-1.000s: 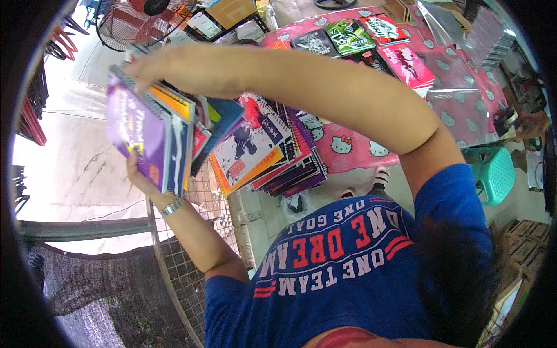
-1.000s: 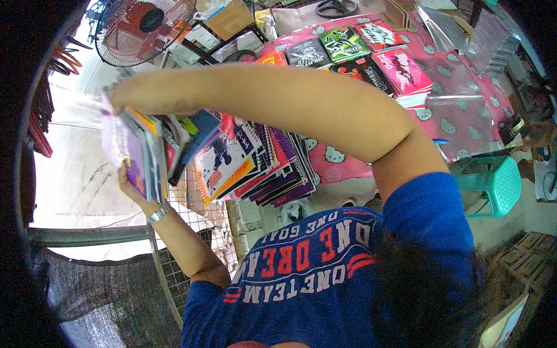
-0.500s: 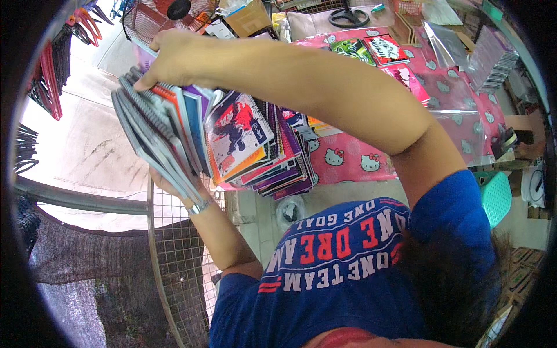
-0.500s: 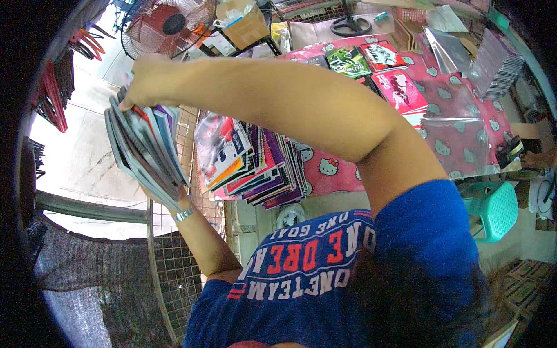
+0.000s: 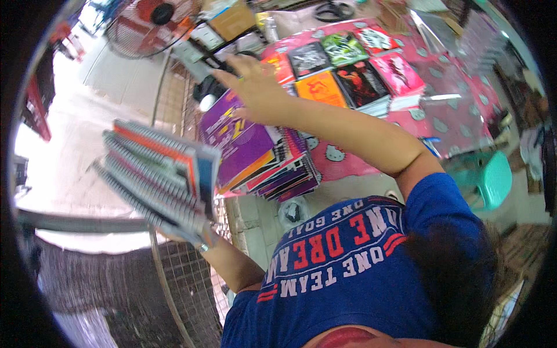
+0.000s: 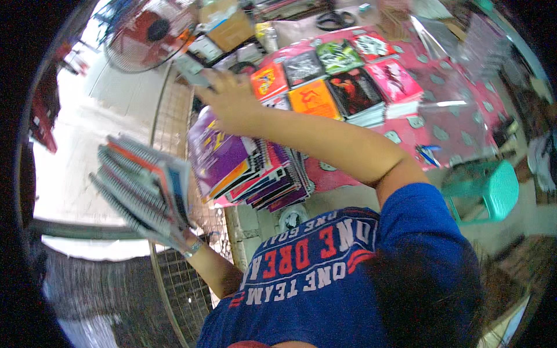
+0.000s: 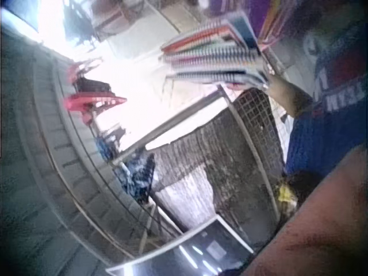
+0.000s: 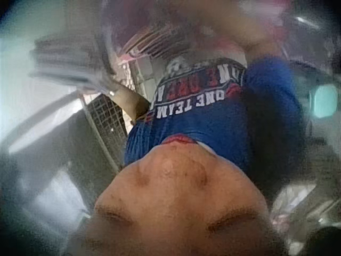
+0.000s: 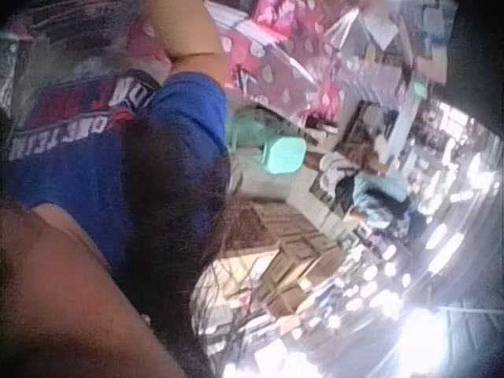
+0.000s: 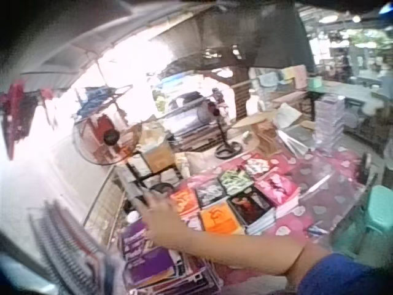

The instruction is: The person sorts several spiral notebooks by cover design, gathers them into a stack, and places the stack into a plastic bag.

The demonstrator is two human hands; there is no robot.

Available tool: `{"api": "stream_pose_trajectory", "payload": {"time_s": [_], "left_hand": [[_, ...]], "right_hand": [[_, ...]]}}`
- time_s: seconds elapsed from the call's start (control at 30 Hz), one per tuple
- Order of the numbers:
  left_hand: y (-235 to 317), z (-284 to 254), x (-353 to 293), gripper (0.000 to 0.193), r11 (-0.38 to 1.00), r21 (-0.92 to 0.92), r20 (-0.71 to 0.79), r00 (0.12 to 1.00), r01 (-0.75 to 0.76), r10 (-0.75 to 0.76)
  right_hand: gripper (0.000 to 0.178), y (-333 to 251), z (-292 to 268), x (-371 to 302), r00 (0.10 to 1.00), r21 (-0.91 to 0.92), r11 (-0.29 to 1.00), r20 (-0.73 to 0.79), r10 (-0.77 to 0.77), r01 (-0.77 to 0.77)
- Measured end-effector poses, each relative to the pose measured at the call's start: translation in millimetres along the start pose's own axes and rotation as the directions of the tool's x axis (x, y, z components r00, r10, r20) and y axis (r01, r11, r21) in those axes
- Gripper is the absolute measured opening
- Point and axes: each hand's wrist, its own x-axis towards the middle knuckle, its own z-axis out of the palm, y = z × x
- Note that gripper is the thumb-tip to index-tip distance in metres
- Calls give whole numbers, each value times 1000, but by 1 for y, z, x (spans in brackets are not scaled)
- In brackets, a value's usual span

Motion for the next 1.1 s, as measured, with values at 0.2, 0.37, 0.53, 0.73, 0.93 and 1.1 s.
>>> {"api": "stream_pose_trajectory", "payload": {"time_s": [0.2,0.37,0.53,0.73,0.93,1.1], "left_hand": [[-4,63,8,84,991,-133,278,959,-14,51],[-41,146,-21,86,914,-292,542,836,281,-84],[-97,238,-84,87,690,-253,776,569,678,-274],[-223,333,-229,100,502,79,658,333,861,-675],[-358,372,-353,64,703,385,792,177,598,-584],[-451,360,-393,74,612,543,715,66,575,-696]], "right_hand": [[91,-38,-95,10,815,234,791,-307,-492,565],[83,17,-205,-32,742,-37,764,-213,-636,644],[73,78,-307,-119,825,-127,839,-157,-544,529],[80,188,-364,-260,958,162,952,-75,275,-261],[91,301,-372,-349,612,360,602,-101,784,-712],[97,367,-353,-416,570,402,537,-45,820,-742]]}}
